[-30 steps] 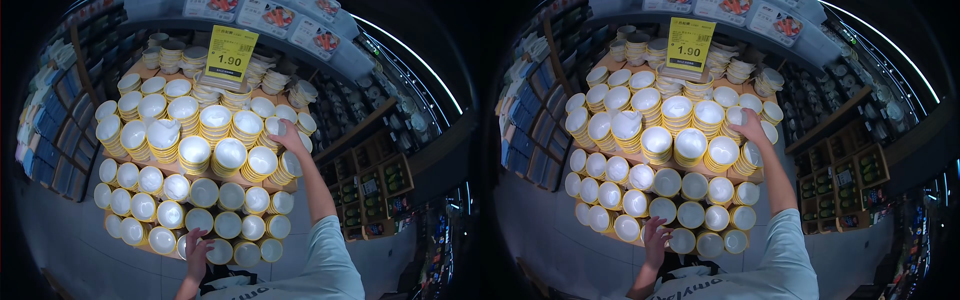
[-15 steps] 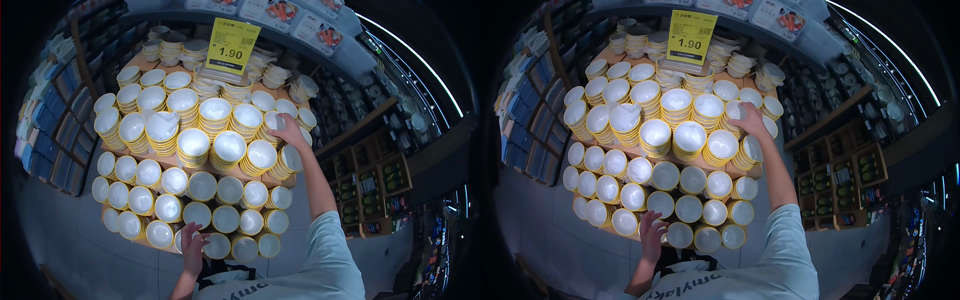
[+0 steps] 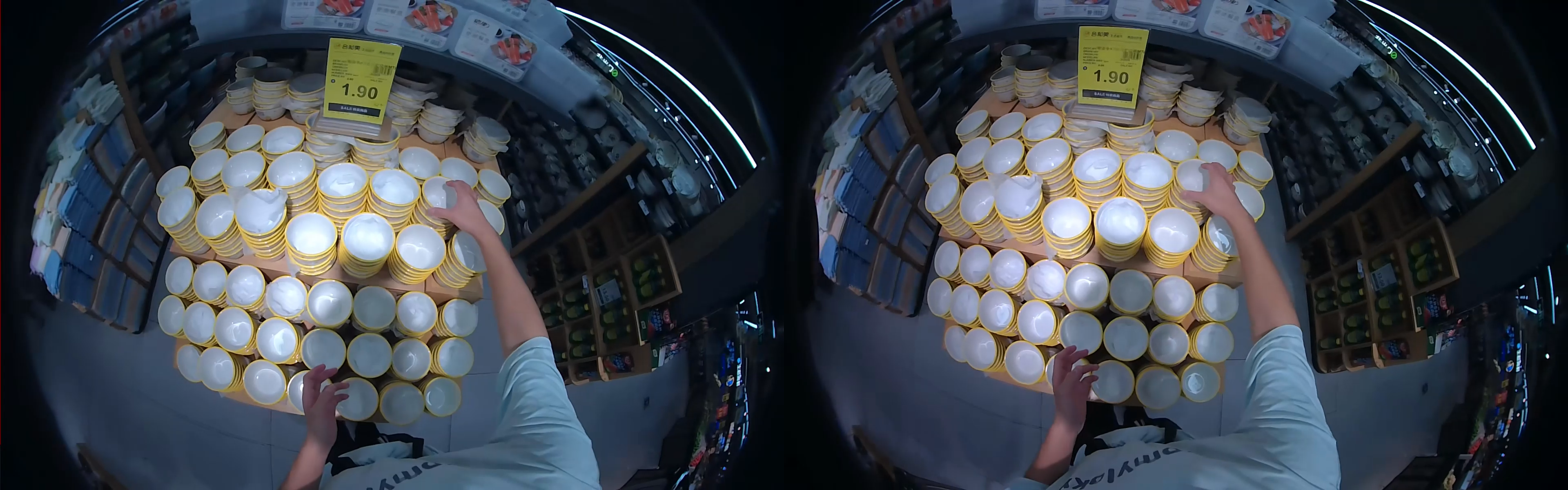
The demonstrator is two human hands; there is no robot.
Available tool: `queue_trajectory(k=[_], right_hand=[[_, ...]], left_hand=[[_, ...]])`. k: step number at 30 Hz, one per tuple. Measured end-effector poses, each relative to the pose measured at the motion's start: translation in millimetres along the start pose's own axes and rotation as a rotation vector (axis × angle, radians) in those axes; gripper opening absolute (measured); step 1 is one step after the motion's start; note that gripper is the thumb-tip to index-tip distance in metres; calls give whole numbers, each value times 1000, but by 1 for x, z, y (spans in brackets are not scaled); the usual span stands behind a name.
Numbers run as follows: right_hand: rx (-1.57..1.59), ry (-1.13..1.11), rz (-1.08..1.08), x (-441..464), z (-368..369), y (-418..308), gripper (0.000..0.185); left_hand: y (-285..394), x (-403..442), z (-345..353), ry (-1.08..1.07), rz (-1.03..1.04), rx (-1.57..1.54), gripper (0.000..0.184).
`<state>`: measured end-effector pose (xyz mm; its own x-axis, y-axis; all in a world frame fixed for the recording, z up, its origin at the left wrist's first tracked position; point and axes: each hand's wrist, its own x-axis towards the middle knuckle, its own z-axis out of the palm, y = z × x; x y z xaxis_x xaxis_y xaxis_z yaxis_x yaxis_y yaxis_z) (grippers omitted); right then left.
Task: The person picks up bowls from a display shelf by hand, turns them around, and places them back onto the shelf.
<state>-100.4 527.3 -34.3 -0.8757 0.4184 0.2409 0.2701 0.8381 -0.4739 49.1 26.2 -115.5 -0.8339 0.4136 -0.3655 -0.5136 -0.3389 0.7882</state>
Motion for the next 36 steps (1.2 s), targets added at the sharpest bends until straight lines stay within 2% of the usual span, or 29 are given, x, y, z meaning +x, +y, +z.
queue_trajectory(k=[7,11,13,15,17,18,20,21,23,25,27,28,30,31,33,34,36], right_hand=[[-22,-110,47,10,-1,8,107],[-111,-88,10,11,-4,19,105],[114,291,-90,1,-30,10,86],[369,507,-102,-31,-69,-4,60],[549,627,-105,-82,-94,-15,45],[543,675,-134,-113,-99,-18,35],[564,684,-169,-180,-94,-14,22],[440,730,-160,-213,-87,-13,16],[368,622,12,-278,-68,-8,13],[427,555,177,-331,-29,4,11],[319,367,255,-375,6,18,23],[329,364,264,-390,19,21,23],[13,227,187,-411,41,27,48],[22,219,200,-419,49,28,48],[-47,46,388,-427,62,31,81],[-39,48,394,-427,70,37,81],[-120,-52,367,-425,81,47,100]], left_hand=[[-7,-10,-2,14,-4,-53,48],[-15,-14,-5,13,-1,-57,47],[-16,-15,-6,13,-2,-35,47],[-18,-16,-9,14,-2,-15,48],[-24,-15,-12,43,8,0,43],[-27,-15,-13,44,5,1,43],[-31,-16,-13,30,-21,-23,36],[-33,-18,-10,23,-24,-24,28],[-47,-18,-12,-3,-55,26,25],[-57,-20,-5,-32,-94,69,20],[-67,-24,4,-74,-118,99,19],[-72,-25,10,-122,-125,112,19],[-82,-27,23,-120,-152,160,17],[-87,-28,29,-180,-172,160,17],[-94,-34,43,-247,-214,178,19],[-99,-37,49,-247,-215,188,19],[-111,-41,59,-296,-252,223,19]])
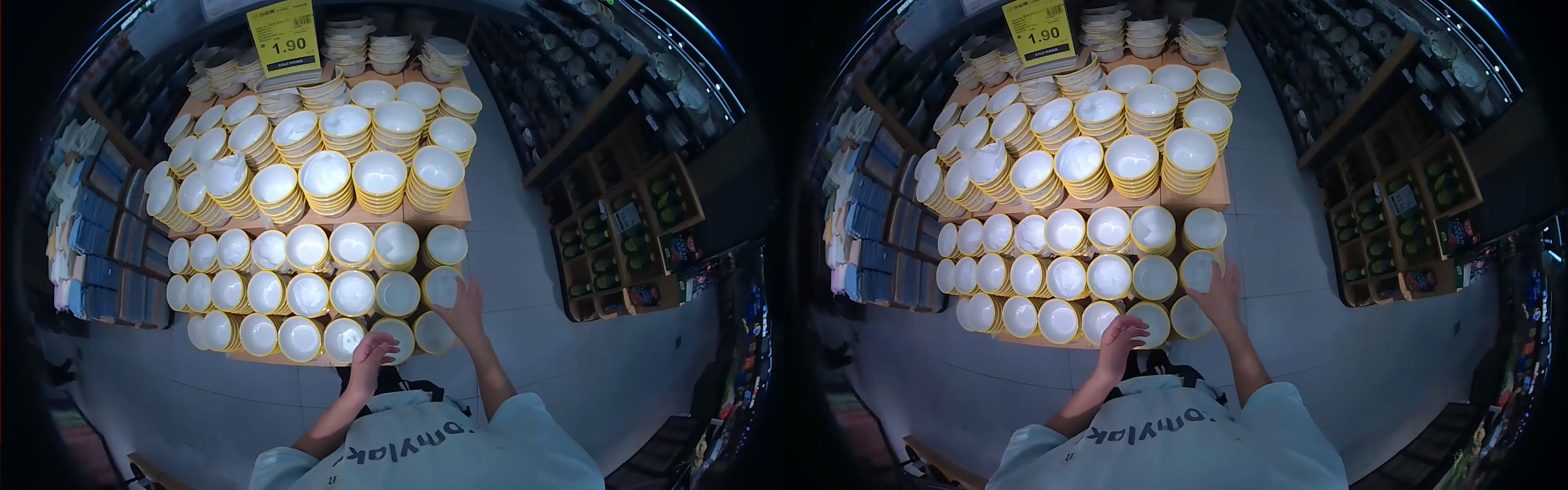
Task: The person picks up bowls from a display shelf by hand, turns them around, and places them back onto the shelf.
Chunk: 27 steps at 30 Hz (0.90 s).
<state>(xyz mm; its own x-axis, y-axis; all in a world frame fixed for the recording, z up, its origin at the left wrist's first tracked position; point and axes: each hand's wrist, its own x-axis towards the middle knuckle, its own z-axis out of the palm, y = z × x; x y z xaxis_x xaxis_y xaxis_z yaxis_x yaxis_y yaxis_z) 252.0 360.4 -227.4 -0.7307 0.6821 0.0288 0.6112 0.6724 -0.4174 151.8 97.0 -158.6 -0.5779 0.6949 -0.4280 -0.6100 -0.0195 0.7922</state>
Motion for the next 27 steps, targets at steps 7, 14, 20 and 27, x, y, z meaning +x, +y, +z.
queue_trajectory(k=[7,14,20,27], right_hand=[[-127,-69,49,24,24,-14,111],[-87,-44,58,28,28,-14,101],[5,29,-14,22,-29,-42,93],[679,-475,-495,-8,-152,-107,76]], left_hand=[[-18,-12,22,-78,-56,4,17],[-19,-17,22,-37,-60,19,20],[-8,-4,19,-26,136,114,28],[63,20,53,-194,352,207,81]])
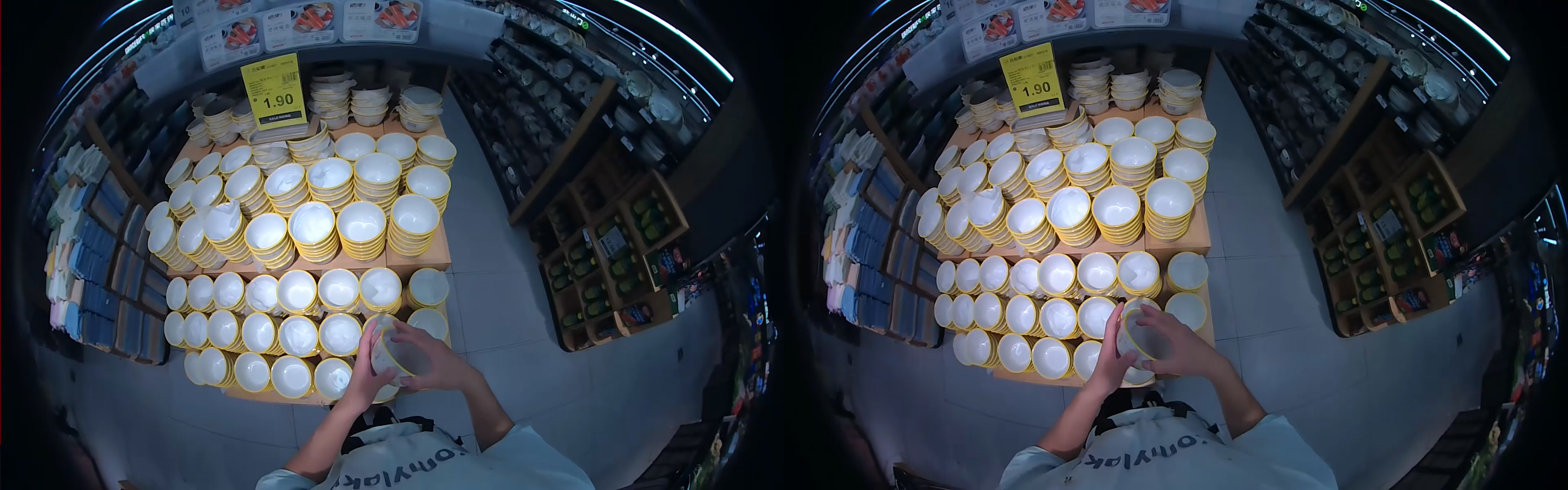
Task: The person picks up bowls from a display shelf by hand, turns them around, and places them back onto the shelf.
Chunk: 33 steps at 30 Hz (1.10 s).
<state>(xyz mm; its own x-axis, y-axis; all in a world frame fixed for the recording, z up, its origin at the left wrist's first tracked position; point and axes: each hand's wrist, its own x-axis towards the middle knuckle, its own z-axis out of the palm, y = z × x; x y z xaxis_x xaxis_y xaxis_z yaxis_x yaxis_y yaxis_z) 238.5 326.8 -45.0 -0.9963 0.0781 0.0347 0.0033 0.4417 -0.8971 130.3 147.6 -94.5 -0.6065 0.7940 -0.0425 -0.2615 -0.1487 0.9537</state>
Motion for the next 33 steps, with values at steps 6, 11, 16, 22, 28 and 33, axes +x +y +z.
queue_trajectory(k=[6,11,16,22,28,33], right_hand=[[55,391,-151,11,10,-29,55],[36,783,-387,11,28,-25,27],[212,791,-367,9,28,-25,29],[325,716,-442,24,28,-41,21],[276,587,-450,29,26,-42,17],[-93,576,-404,31,32,-45,10]], left_hand=[[47,17,22,69,-116,-479,67],[54,13,34,17,-76,-603,63],[69,10,41,-8,-32,-579,67],[85,8,24,-83,-196,-869,53],[55,17,-1,159,-57,-426,60],[67,9,5,151,162,22,64]])
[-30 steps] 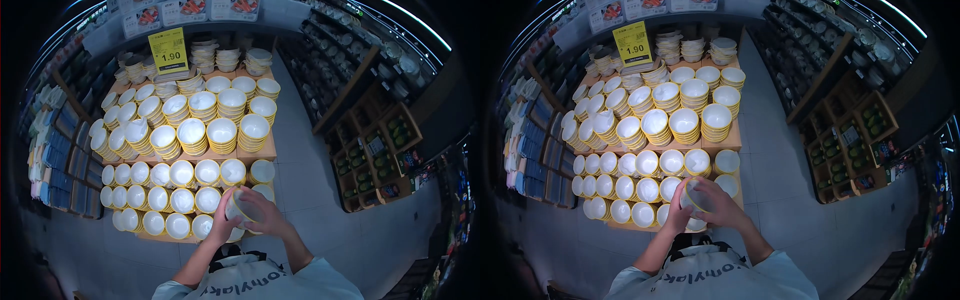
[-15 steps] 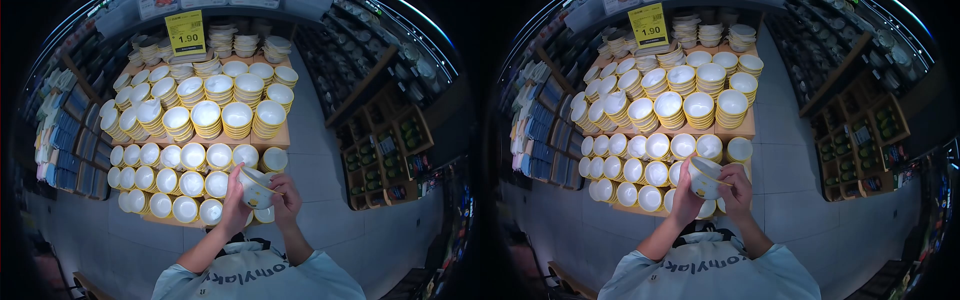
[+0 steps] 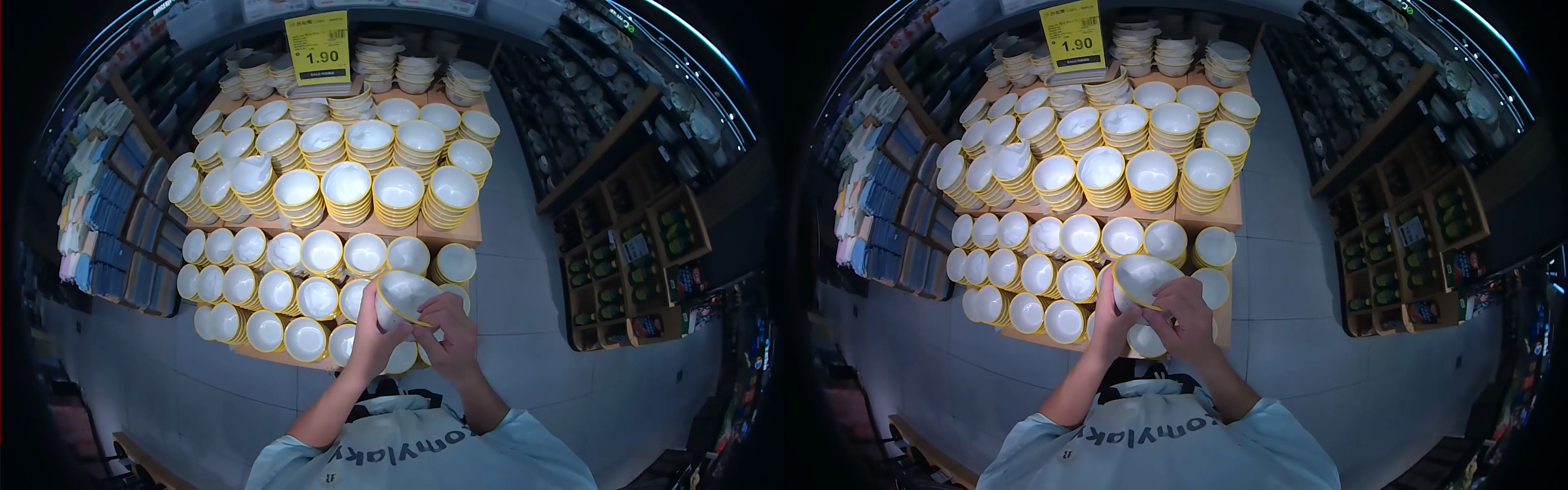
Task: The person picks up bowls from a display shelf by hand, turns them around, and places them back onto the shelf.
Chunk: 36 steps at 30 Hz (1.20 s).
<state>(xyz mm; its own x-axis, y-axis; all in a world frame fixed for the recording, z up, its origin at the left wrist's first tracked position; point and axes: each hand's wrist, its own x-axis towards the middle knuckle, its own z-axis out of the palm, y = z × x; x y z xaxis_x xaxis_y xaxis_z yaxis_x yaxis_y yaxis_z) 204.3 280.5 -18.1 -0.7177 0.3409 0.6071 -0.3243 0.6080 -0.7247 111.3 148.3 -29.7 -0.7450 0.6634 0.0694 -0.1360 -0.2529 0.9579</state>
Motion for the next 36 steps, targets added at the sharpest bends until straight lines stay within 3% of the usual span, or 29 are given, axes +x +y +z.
queue_trajectory(k=[2,5,7,8,10,11,13,14,15,16,17,19,20,21,22,23,24,26,27,29,34,36], right_hand=[[-37,-3,-111,3,0,-2,22],[31,21,-80,8,-1,-3,26],[156,-8,-15,14,-5,-4,28],[283,-40,44,16,-7,-4,31],[302,-75,-4,12,-6,3,32],[321,-108,-53,10,-6,6,34],[256,-121,8,6,-9,5,34],[191,-132,69,5,-11,5,36],[191,-129,74,6,-10,2,36],[-13,-178,76,9,-8,-4,35],[-218,-227,80,12,-6,-7,35],[-202,-230,32,11,-2,-9,38],[-185,-238,-27,12,-1,-9,42],[-180,-244,-28,14,-2,-10,42],[-8,-254,99,14,-4,-11,55],[162,-261,227,13,-7,-11,68],[164,-263,229,12,-9,-6,68],[93,-366,281,8,-14,13,94],[91,-367,282,4,-16,21,94],[218,-634,410,-11,-18,32,107],[222,-619,424,-36,-12,36,110],[218,-604,455,-42,-12,39,111]], left_hand=[[-4,2,-1,14,61,12,69],[-19,-3,-8,-15,-39,-233,64],[-10,-4,-6,-31,-349,-736,64],[-12,-2,-8,-31,-348,-736,64],[-20,1,-13,-368,-425,-1090,68],[-25,2,-14,-367,-424,-1091,68],[-31,4,-15,-6,-505,-597,62],[-32,4,-15,-6,-506,-598,62],[-29,6,-13,29,-328,-479,62],[-25,7,-12,61,-151,-359,62],[-22,6,-10,59,-157,-358,62],[-19,1,-9,-18,-78,-241,61],[-21,0,-12,-12,-78,-242,61],[-25,1,-18,-13,-205,-433,61],[-31,-1,-24,-14,-336,-624,61],[-40,-2,-28,-8,-338,-625,61],[-51,-4,-31,-9,-382,-677,61],[-65,-7,-38,-13,-427,-730,61],[-68,-8,-41,-88,-378,-581,66],[-74,-12,-46,-159,-332,-438,71],[-84,-23,-47,-129,-435,-561,97],[-93,-25,-48,-137,-453,-558,98]])
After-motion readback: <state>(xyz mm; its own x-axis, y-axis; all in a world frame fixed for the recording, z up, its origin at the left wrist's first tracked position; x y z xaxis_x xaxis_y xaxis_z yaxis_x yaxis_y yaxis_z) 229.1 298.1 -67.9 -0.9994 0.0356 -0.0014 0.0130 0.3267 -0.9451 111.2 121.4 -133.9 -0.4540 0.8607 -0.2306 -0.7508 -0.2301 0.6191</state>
